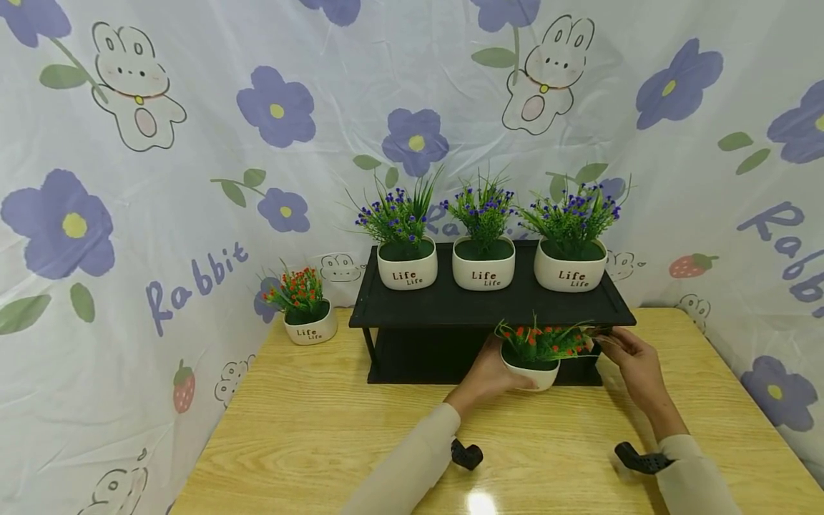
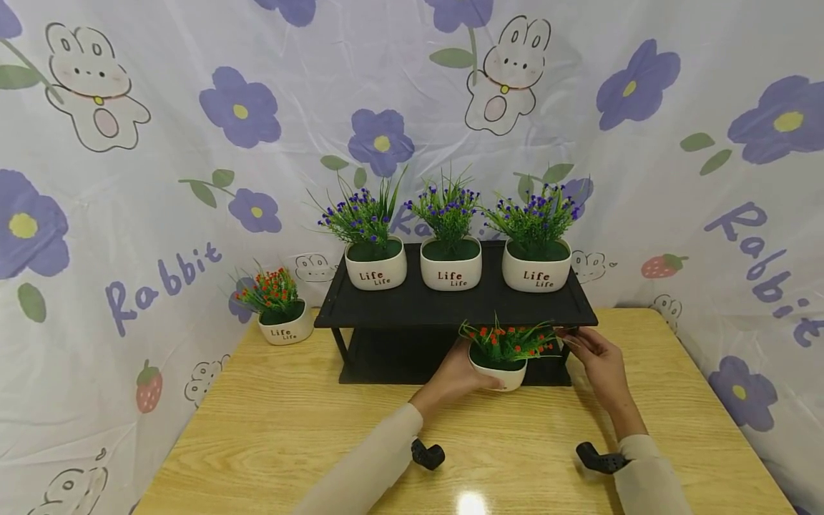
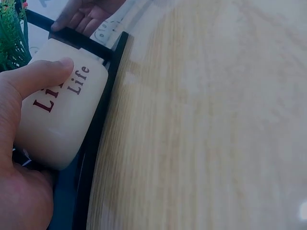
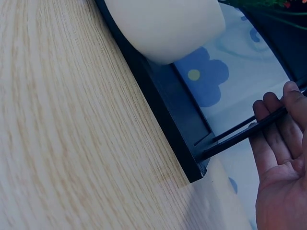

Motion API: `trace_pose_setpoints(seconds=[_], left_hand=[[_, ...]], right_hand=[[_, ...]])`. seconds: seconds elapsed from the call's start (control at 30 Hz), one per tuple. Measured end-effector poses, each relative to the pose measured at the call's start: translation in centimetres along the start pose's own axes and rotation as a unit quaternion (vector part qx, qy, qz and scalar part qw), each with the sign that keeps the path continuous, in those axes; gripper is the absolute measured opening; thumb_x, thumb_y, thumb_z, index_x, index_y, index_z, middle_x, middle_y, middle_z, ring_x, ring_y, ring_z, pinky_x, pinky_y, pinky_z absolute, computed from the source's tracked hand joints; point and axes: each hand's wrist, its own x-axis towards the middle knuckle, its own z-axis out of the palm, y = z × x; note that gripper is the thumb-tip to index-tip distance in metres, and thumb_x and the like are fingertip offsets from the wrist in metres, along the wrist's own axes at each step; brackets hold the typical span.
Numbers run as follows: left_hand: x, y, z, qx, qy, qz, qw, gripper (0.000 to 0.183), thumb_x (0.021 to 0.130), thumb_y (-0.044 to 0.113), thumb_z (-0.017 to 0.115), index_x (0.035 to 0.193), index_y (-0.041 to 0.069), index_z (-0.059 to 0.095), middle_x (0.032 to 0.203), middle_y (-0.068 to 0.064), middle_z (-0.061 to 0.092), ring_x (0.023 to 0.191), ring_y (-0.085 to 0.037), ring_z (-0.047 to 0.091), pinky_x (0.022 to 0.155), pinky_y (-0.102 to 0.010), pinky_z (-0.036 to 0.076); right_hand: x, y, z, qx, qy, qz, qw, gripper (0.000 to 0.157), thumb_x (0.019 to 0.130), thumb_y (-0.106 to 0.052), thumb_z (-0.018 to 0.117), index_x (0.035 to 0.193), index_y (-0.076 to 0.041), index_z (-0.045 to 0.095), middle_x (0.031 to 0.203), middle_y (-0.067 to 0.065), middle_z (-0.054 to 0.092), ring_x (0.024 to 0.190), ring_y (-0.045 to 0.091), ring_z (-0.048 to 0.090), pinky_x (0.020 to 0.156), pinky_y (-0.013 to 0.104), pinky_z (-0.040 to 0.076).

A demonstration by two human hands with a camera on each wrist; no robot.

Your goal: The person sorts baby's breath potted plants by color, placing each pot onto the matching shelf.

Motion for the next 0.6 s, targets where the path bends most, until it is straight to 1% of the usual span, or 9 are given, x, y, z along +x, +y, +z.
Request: trace_pose_setpoints(seconds=[0.07, 0.13, 0.2, 0.27, 0.33, 0.37, 0.53, 0.6], left_hand=[[0.4, -0.1, 0.0, -0.002, 0.002, 0.002, 1.0000, 0.109, 0.072, 0.019, 0.101, 0.161, 0.018, 0.039, 0.155, -0.004, 0.051, 0.140, -0.017, 0.053, 0.124, -0.034, 0.044], [0.8, -0.2, 0.0, 0.001, 0.005, 0.006, 1.0000, 0.109, 0.073, 0.019, 0.101, 0.162, 0.019, 0.037, 0.156, -0.004, 0.050, 0.142, -0.017, 0.053, 0.124, -0.034, 0.043], [1.3, -0.2, 0.0, 0.004, 0.007, 0.006, 1.0000, 0.109, 0.075, 0.020, 0.100, 0.163, 0.021, 0.035, 0.157, -0.003, 0.049, 0.143, -0.018, 0.053, 0.125, -0.035, 0.044], [1.7, -0.2, 0.1, -0.001, 0.013, 0.002, 0.9999, 0.107, 0.076, 0.019, 0.100, 0.163, 0.022, 0.037, 0.157, -0.002, 0.051, 0.143, -0.019, 0.054, 0.124, -0.037, 0.045], [2.1, -0.2, 0.1, -0.005, 0.019, -0.013, 0.9997, 0.105, 0.075, 0.019, 0.100, 0.161, 0.023, 0.040, 0.156, -0.002, 0.053, 0.142, -0.019, 0.056, 0.122, -0.036, 0.046], [2.2, -0.2, 0.1, -0.009, 0.023, -0.022, 0.9995, 0.104, 0.075, 0.019, 0.100, 0.161, 0.023, 0.041, 0.155, -0.002, 0.053, 0.141, -0.021, 0.056, 0.122, -0.037, 0.047], [2.8, -0.4, -0.1, -0.020, 0.039, -0.069, 0.9966, 0.105, 0.075, 0.019, 0.100, 0.162, 0.022, 0.041, 0.157, -0.003, 0.053, 0.144, -0.026, 0.054, 0.123, -0.043, 0.046], [3.1, -0.5, -0.2, -0.012, 0.044, -0.087, 0.9951, 0.104, 0.076, 0.021, 0.099, 0.162, 0.022, 0.041, 0.158, -0.003, 0.053, 0.145, -0.026, 0.054, 0.123, -0.045, 0.046]], right_hand=[[0.0, 0.0, 0.0, -0.021, 0.002, 0.004, 1.000, 0.031, 0.108, -0.013, 0.064, 0.138, -0.019, 0.068, 0.114, -0.025, 0.075, 0.107, -0.011, 0.069, 0.094, 0.008, 0.056], [0.0, -0.1, 0.0, -0.033, 0.005, 0.013, 0.999, 0.032, 0.108, -0.016, 0.065, 0.140, -0.019, 0.067, 0.112, -0.027, 0.074, 0.106, -0.012, 0.069, 0.093, 0.006, 0.055], [0.1, -0.2, -0.1, -0.029, 0.006, 0.017, 0.999, 0.031, 0.108, -0.016, 0.065, 0.139, -0.020, 0.066, 0.112, -0.027, 0.074, 0.106, -0.012, 0.069, 0.092, 0.005, 0.055], [0.1, -0.2, -0.1, -0.025, 0.005, 0.016, 1.000, 0.031, 0.108, -0.016, 0.064, 0.139, -0.020, 0.066, 0.113, -0.026, 0.075, 0.107, -0.012, 0.069, 0.093, 0.006, 0.055], [0.1, -0.1, -0.1, -0.009, -0.001, 0.005, 1.000, 0.032, 0.108, -0.014, 0.064, 0.139, -0.019, 0.067, 0.115, -0.024, 0.075, 0.109, -0.011, 0.070, 0.094, 0.007, 0.055], [0.2, 0.0, -0.1, 0.001, -0.004, 0.000, 1.000, 0.032, 0.108, -0.013, 0.064, 0.139, -0.016, 0.068, 0.116, -0.022, 0.077, 0.110, -0.009, 0.070, 0.096, 0.009, 0.056], [0.3, 0.1, 0.0, -0.007, -0.019, -0.016, 1.000, 0.035, 0.108, -0.014, 0.063, 0.143, -0.007, 0.066, 0.121, -0.017, 0.078, 0.115, -0.006, 0.070, 0.100, 0.011, 0.055], [0.3, 0.1, 0.0, -0.013, -0.022, -0.016, 1.000, 0.037, 0.108, -0.014, 0.063, 0.144, -0.005, 0.065, 0.122, -0.016, 0.078, 0.116, -0.006, 0.070, 0.101, 0.011, 0.054]])
